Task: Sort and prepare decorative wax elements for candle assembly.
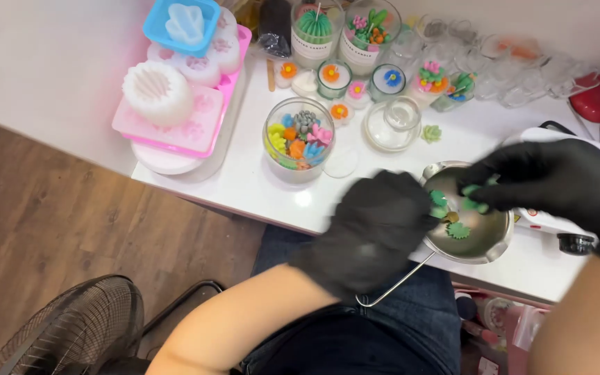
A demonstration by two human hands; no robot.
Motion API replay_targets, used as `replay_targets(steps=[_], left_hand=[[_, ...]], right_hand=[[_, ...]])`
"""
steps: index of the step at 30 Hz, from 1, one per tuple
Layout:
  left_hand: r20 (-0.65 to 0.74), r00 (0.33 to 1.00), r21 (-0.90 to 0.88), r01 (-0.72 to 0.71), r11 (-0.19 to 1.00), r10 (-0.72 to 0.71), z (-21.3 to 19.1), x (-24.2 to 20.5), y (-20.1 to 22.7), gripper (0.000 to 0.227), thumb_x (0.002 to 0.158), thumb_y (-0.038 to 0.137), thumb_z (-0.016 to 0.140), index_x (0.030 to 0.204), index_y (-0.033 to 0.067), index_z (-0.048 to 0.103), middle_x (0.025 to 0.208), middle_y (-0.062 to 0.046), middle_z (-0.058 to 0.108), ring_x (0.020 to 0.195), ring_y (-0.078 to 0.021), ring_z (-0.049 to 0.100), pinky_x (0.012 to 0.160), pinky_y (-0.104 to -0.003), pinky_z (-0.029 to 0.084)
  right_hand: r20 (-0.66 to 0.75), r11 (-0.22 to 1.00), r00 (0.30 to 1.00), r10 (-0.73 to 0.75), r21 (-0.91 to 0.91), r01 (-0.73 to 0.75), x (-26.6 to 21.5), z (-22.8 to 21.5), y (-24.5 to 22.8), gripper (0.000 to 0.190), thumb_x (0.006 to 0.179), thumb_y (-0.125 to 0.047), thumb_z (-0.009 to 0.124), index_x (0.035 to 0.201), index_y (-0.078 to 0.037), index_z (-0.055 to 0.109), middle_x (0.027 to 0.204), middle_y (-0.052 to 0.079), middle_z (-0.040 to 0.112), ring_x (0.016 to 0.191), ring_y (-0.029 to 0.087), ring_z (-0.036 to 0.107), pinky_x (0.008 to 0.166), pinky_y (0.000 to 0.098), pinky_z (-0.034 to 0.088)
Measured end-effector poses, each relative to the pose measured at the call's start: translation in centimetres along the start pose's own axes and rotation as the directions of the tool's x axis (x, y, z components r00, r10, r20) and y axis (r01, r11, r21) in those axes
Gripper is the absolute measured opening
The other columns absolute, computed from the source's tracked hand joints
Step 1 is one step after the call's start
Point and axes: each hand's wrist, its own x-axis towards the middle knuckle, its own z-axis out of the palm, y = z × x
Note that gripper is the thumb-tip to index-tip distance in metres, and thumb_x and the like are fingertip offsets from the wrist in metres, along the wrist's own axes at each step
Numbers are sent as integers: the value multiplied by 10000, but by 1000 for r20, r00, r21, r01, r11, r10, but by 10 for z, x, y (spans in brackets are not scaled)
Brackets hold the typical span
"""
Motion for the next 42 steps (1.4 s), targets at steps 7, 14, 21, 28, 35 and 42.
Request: replay_targets(steps=[7,14,21,28,35,42], left_hand=[[22,1000,135,-19,991,16,74,23,5,127,886,175,635,873,64,696,784,-158,683,722,-356,675,637,-501,510],[-28,992,342,126,931,-124,-27,28,-53,164,898,75,601,1039,86,684,964,-165,717,948,-365,689,819,-478,537],[129,966,418,151,896,-223,-42,56,-50,186,844,96,666,1023,68,708,952,-182,728,923,-370,703,801,-479,548],[264,895,563,160,810,-360,-86,69,-61,227,790,116,731,1007,50,733,940,-200,739,898,-376,717,783,-480,559],[372,792,681,121,722,-483,-112,69,-55,277,736,134,796,991,31,757,928,-218,749,872,-382,731,765,-482,570],[447,668,790,18,613,-595,-137,74,-53,334,682,151,862,975,12,781,916,-236,759,847,-388,744,747,-485,581]], right_hand=[[-255,960,966,40,277,34,-35,35,74,430,853,-100,715,1283,-82,737,1166,57,790,1021,136,741,880,299,579],[-468,969,877,111,248,10,-63,56,46,335,918,-109,653,1231,-82,771,1032,96,796,863,154,685,710,318,531],[-545,897,822,-163,265,354,-60,65,42,274,991,-70,651,1243,3,733,1091,111,772,805,154,654,690,297,518],[-540,901,836,-98,309,305,-61,74,37,274,980,-93,634,1216,12,724,1145,122,773,812,143,662,692,289,519],[-567,895,821,-70,327,302,-57,78,42,262,994,-83,629,1210,37,715,1142,146,773,820,154,670,702,295,529],[-555,894,830,-54,344,288,-53,80,39,271,981,-81,620,1205,30,723,1114,135,775,784,170,679,677,311,551]])
